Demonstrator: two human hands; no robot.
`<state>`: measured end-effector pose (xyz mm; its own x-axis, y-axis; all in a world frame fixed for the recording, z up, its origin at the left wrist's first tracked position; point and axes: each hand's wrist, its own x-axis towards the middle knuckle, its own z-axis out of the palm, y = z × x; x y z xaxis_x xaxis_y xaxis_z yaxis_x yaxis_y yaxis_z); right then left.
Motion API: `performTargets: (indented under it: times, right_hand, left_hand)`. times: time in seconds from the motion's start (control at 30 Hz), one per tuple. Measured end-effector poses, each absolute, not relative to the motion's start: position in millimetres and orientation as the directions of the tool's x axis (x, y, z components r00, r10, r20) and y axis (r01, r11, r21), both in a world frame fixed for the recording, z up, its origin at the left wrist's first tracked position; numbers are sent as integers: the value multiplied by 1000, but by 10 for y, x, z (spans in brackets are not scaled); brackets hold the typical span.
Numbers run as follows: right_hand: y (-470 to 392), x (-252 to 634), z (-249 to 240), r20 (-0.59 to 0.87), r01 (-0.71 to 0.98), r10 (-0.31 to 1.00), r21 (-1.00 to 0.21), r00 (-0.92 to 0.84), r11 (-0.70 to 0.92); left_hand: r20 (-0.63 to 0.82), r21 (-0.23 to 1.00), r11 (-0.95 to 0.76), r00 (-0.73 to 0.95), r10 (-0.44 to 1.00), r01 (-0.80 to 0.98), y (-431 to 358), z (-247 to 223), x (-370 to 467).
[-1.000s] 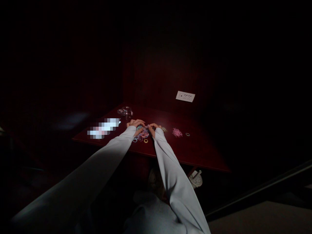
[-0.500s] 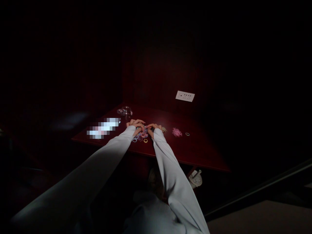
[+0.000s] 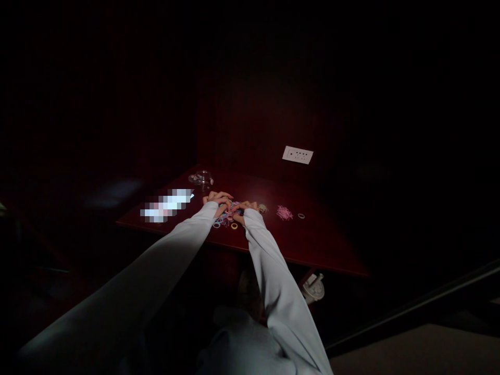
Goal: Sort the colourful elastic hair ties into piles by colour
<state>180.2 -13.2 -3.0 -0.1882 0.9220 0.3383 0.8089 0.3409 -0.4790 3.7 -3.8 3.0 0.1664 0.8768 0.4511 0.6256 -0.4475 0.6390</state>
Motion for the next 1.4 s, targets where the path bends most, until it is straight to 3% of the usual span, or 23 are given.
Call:
performTargets:
  times: [0.43, 0.63, 0.83, 1.4]
  right_hand:
    - [-185, 1797, 13, 318, 823, 929, -463, -191, 328]
    - [-153, 1788, -5, 328, 831, 928, -454, -178, 321]
    - [-134, 1794, -32, 337, 811, 928, -493, -157, 315]
    - [-50, 1843, -112, 374, 755, 915, -552, -155, 354]
  left_hand:
    - [467, 622, -460, 171, 868, 634, -18, 0, 50]
    - [407, 581, -435, 218, 887, 688, -24, 24, 33]
    - [437, 514, -459, 239, 867, 725, 3, -51, 34]
    - [435, 524, -456, 234, 869, 720, 23, -81, 43]
